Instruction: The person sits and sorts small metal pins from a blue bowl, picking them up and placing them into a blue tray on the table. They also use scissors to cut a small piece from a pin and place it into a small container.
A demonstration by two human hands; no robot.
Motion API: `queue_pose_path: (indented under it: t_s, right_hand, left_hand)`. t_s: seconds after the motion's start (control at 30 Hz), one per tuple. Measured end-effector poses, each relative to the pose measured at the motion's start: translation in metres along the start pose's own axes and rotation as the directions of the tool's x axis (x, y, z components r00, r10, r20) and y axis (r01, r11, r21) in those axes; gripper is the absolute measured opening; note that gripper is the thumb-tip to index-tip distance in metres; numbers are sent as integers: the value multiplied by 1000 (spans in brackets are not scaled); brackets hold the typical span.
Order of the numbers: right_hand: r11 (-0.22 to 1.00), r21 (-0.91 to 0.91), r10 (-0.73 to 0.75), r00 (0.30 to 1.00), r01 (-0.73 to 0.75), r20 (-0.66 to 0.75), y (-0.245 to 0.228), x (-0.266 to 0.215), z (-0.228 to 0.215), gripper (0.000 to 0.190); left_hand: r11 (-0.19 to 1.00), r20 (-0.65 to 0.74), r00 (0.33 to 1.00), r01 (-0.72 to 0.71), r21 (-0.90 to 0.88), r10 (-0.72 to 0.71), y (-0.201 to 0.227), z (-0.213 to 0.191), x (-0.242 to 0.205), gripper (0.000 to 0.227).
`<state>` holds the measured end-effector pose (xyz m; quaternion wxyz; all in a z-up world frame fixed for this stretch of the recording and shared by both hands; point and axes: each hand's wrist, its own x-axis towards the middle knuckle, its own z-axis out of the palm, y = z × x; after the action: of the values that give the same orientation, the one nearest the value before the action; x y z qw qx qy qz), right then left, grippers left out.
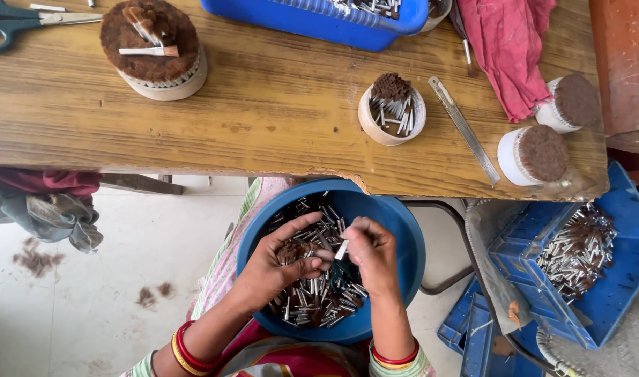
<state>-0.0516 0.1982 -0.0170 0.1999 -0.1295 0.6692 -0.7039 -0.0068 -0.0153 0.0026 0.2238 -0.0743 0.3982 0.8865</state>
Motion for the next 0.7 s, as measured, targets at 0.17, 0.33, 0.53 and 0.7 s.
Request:
queue_pose_path:
  t_s: [0.17,0.33,0.53,0.7]
  right_hand:
    - [962,27,268,961,-270,71,-20,8,11,14]
    - [1000,12,12,997,-11,-82,11,1,-8,12]
    - [998,57,5,995,1,-99,15,1,-8,11]
    - [958,203,232,964,-203,-130,22,1,-14,20]
  left_hand:
    - [1000,18,1000,6,29,-7,3,3,0,71]
    - [1000,23,1000,-2,1,2,-3,-2,-2,71]
    - [986,-146,984,80,-147,-101,-4,2,3,61]
    - [973,-243,952,143,-180,-185,-13,-5,8,54]
